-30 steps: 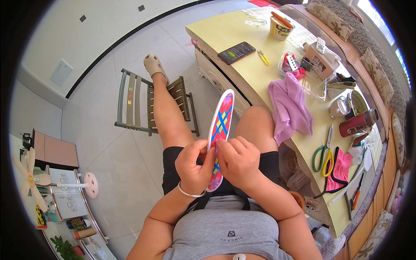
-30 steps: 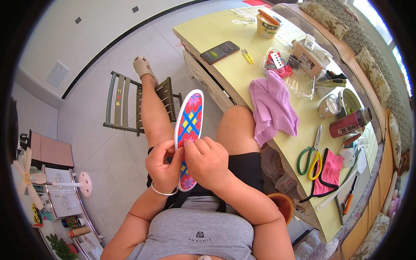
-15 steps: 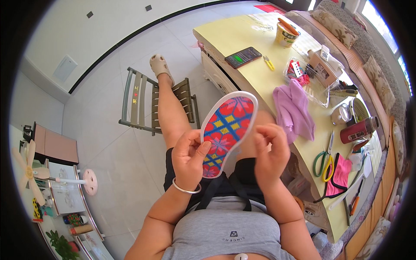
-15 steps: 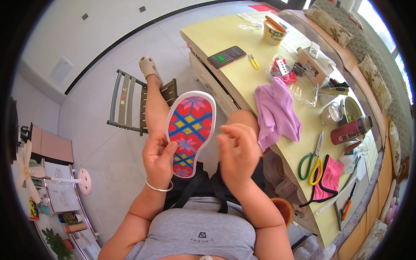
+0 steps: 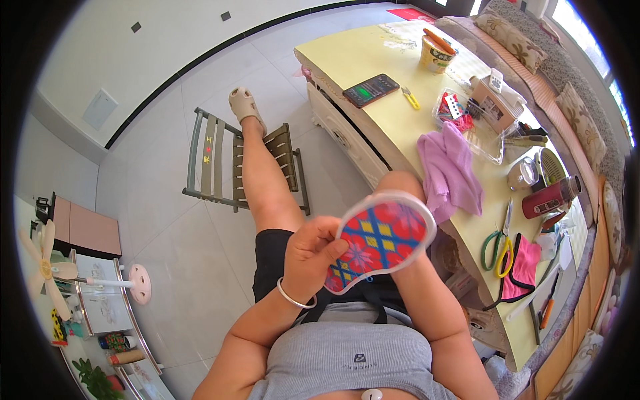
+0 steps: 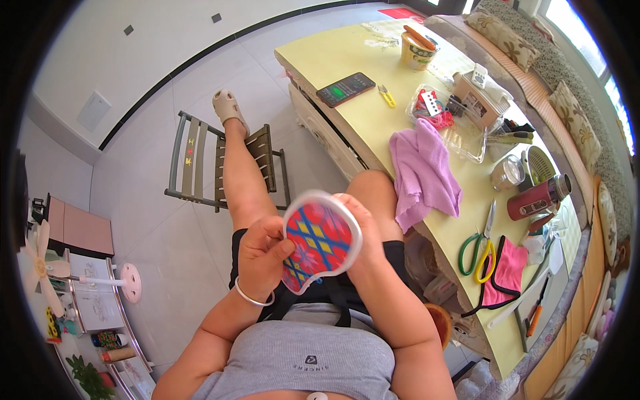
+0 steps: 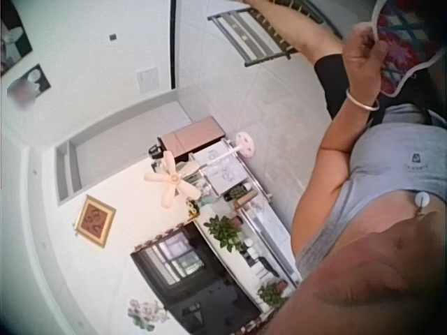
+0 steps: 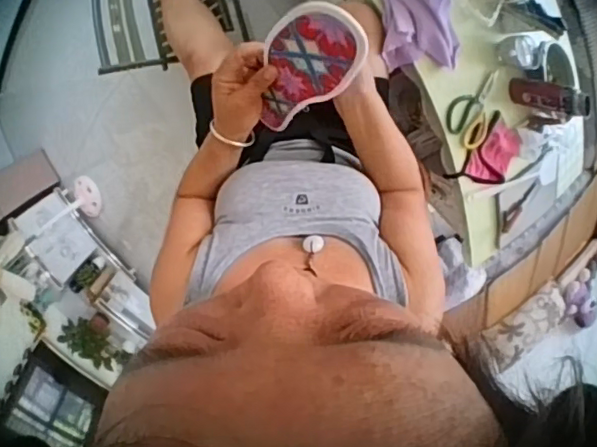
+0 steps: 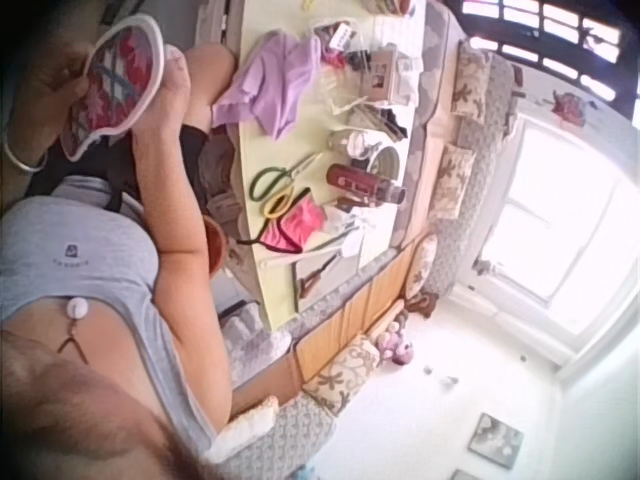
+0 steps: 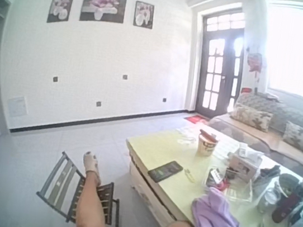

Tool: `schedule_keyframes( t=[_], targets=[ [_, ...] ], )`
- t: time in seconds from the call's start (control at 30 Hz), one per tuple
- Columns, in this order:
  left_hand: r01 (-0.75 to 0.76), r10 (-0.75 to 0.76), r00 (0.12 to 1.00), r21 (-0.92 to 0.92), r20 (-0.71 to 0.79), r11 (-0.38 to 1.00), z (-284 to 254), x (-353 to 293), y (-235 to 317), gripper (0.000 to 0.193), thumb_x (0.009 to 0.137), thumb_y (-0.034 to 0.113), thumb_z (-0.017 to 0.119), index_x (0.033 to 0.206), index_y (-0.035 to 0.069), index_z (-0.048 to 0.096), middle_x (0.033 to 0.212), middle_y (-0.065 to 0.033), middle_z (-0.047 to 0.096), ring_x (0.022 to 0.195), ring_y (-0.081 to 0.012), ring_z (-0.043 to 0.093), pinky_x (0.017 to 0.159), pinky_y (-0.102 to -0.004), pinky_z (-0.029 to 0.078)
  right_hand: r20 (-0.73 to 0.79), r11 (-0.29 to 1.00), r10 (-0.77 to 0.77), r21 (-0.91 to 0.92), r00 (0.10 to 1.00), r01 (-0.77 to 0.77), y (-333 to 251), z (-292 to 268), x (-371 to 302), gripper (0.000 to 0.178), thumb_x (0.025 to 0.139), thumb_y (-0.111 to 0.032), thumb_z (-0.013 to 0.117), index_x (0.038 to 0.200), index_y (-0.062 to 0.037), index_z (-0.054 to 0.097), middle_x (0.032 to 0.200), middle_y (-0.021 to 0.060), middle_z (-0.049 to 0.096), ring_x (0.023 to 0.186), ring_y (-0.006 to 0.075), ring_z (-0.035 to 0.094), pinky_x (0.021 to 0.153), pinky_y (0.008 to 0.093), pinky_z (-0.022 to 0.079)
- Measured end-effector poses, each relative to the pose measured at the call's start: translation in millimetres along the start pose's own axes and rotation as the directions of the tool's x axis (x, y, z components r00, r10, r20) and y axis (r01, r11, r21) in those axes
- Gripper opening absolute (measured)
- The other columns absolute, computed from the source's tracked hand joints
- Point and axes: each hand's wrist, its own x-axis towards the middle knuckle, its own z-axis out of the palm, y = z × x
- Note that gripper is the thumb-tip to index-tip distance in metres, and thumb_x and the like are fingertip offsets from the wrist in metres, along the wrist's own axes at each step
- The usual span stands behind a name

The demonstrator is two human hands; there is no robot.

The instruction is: The person is sewing a multicolored floral insole by hand using a needle and blue thread.

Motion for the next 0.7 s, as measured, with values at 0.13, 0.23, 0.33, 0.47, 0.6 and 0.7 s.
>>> schedule_keyframes(
  t=[0.13, 0.23, 0.33, 0.47, 0.6, 0.7],
  targets=[
    [0.013, -0.096, 0.927, -0.226, -0.361, 0.974, -17, 24, 21, 0.036, 0.087, 0.000, 0.062, 0.122, -0.002, 0.054, 0.092, -0.0033, 0.062, 0.082, -0.0115, 0.059, 0.073, -0.0235, 0.050, -0.055, 0.949, -0.151, 0.272, 0.987, 0.160, -65, 4, -13, 0.014, 0.096, -0.011, 0.049, 0.104, -0.0004, 0.056, 0.085, 0.0044, 0.058, 0.065, 0.0117, 0.055, 0.054, 0.0230, 0.052],
    [0.019, -0.154, 0.966, -0.540, -0.206, 0.841, -55, 33, 44, 0.039, 0.090, 0.011, 0.060, 0.126, -0.002, 0.053, 0.080, -0.0028, 0.053, 0.070, -0.0110, 0.047, 0.059, -0.0220, 0.041, -0.059, 0.834, -0.548, -0.119, 0.834, 0.539, -147, -26, -35, 0.015, 0.095, -0.009, 0.051, 0.107, -0.0003, 0.055, 0.072, -0.0006, 0.048, 0.055, 0.0060, 0.038, 0.043, 0.0201, 0.035],
    [0.147, -0.262, 0.961, -0.645, -0.086, 0.750, -49, 37, 37, 0.051, 0.087, 0.023, 0.065, 0.127, -0.004, 0.049, 0.080, -0.0042, 0.051, 0.068, -0.0120, 0.042, 0.057, -0.0231, 0.038, -0.048, 0.499, -0.807, -0.589, 0.589, 0.636, -141, 0, -39, 0.013, 0.096, -0.010, 0.052, 0.103, -0.0003, 0.057, 0.065, -0.0031, 0.043, 0.052, 0.0043, 0.034, 0.043, 0.0195, 0.027],
    [0.335, -0.357, 0.918, -0.821, 0.173, 0.463, -37, 25, 4, 0.056, 0.094, 0.038, 0.053, 0.129, -0.005, 0.047, 0.077, -0.0035, 0.048, 0.067, -0.0124, 0.038, 0.055, -0.0240, 0.034, 0.103, 0.222, -0.751, -0.891, 0.653, 0.395, -43, 44, -24, 0.011, 0.092, -0.005, 0.056, 0.099, -0.0018, 0.064, 0.072, -0.0048, 0.052, 0.056, 0.0026, 0.040, 0.049, 0.0189, 0.030],
    [0.401, -0.407, 0.882, -0.832, 0.237, 0.384, -23, 19, -6, 0.056, 0.096, 0.042, 0.046, 0.129, -0.004, 0.049, 0.077, -0.0034, 0.048, 0.065, -0.0127, 0.040, 0.054, -0.0240, 0.036, 0.547, -0.285, -0.379, -0.836, 0.746, 0.468, 6, 66, -19, 0.016, 0.079, 0.004, 0.063, 0.094, -0.0024, 0.064, 0.071, 0.0080, 0.059, 0.058, 0.0194, 0.058, 0.052, 0.0281, 0.045],
    [0.406, -0.465, 0.860, -0.833, 0.210, 0.375, -15, 15, -3, 0.058, 0.097, 0.045, 0.042, 0.128, -0.003, 0.051, 0.076, -0.0030, 0.048, 0.063, -0.0126, 0.043, 0.052, -0.0239, 0.038, 0.624, -0.320, -0.329, -0.780, 0.709, 0.538, 21, 64, -12, 0.015, 0.078, 0.000, 0.066, 0.093, -0.0035, 0.066, 0.069, 0.0049, 0.062, 0.061, 0.0208, 0.062, 0.054, 0.0303, 0.049]
  ],
)
